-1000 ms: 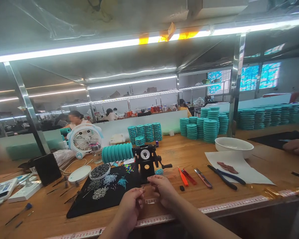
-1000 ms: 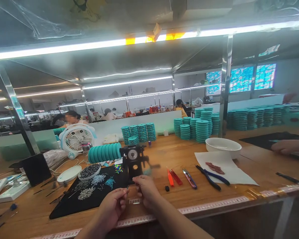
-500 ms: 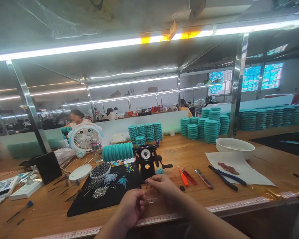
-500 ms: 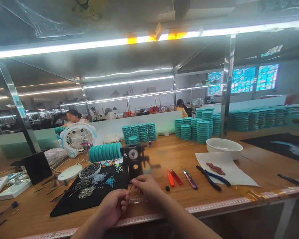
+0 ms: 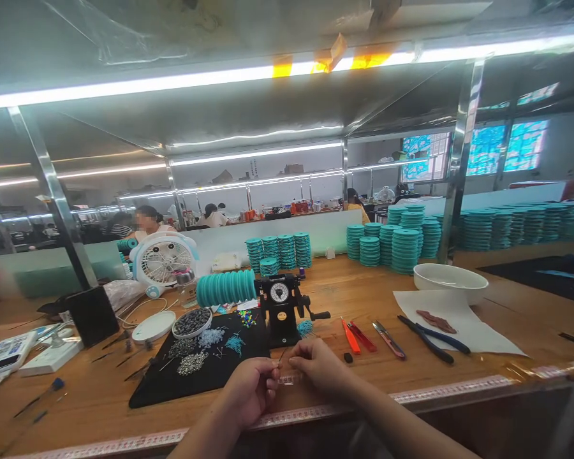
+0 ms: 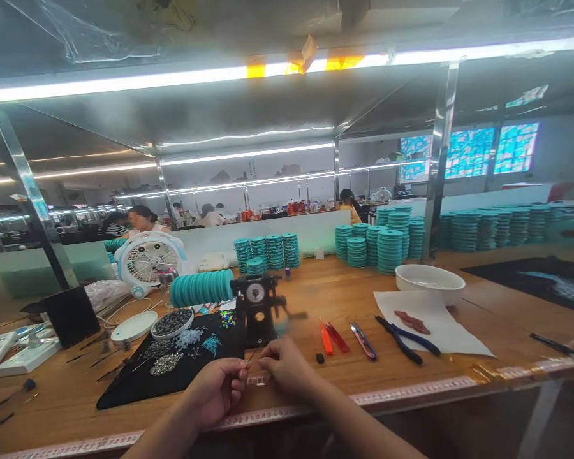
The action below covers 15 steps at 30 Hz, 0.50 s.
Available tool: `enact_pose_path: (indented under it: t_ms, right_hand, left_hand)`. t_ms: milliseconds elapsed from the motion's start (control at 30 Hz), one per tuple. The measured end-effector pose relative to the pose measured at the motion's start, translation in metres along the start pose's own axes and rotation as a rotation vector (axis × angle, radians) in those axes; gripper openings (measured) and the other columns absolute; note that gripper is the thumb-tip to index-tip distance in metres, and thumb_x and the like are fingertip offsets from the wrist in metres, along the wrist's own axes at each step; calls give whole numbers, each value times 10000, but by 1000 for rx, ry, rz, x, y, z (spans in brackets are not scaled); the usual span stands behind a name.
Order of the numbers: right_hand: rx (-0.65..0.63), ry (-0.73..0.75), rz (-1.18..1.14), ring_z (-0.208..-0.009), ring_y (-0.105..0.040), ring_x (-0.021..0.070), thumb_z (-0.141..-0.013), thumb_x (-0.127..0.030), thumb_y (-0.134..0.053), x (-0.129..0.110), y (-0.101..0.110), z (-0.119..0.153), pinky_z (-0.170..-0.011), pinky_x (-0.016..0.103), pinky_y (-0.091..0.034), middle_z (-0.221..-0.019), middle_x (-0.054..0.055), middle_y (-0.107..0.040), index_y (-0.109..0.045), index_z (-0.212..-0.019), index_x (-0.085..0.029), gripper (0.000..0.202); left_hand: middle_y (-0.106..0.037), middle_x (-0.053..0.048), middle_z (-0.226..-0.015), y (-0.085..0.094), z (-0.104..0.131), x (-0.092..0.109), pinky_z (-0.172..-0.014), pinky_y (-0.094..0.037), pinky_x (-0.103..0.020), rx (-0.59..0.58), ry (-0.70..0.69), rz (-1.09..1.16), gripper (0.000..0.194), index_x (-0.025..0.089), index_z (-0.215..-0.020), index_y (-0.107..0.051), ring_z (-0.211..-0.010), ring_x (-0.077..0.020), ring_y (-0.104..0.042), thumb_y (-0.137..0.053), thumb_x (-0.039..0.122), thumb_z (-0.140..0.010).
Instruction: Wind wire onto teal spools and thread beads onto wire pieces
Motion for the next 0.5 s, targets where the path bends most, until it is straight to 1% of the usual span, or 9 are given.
enact_pose_path:
  t_ms: [167,267,367,500]
  right_hand:
    - [47,31,116,-621,-522,156,-752,-114,-509,0,2,3,-572,235,-362,-589,-3,-557,-559,-623,-156,144]
    - [94,44,204,-647,-522,173,-754,-102,-487,5,11,9,-594,254,-353,-625,16,-566,-526,-619,-168,155]
    - [139,30,282,-696,-536,202,-764,-113,-475,14,23,18,-630,281,-355,-700,49,-594,-525,-663,-169,125]
    - [126,7,350,-730,-556,219,-782,-144,-469,22,33,30,-654,295,-362,-741,65,-618,-542,-679,-172,130]
  left_hand:
    - [-455,25,-529,3,-2,0,-389,-222,-126,0,-56,-83,45,100,-668,-522,-395,-25,-354,-517,71,-703]
    - [-466,27,-503,8,0,0,-383,-206,-140,39,-97,-166,39,116,-647,-520,-384,-36,-355,-545,94,-668]
    - [-481,27,-487,13,4,2,-376,-199,-158,84,-130,-253,32,126,-644,-534,-378,-48,-361,-562,133,-656]
    - [-490,34,-476,14,5,4,-370,-183,-171,142,-146,-369,64,146,-612,-518,-367,-52,-354,-566,136,-653]
Point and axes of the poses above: each hand's wrist, its own z-axis away from the middle knuckle, its own y-axis out of the back of the hand, x = y × z, the point moved 5 cm from there along -z, towards the middle knuckle
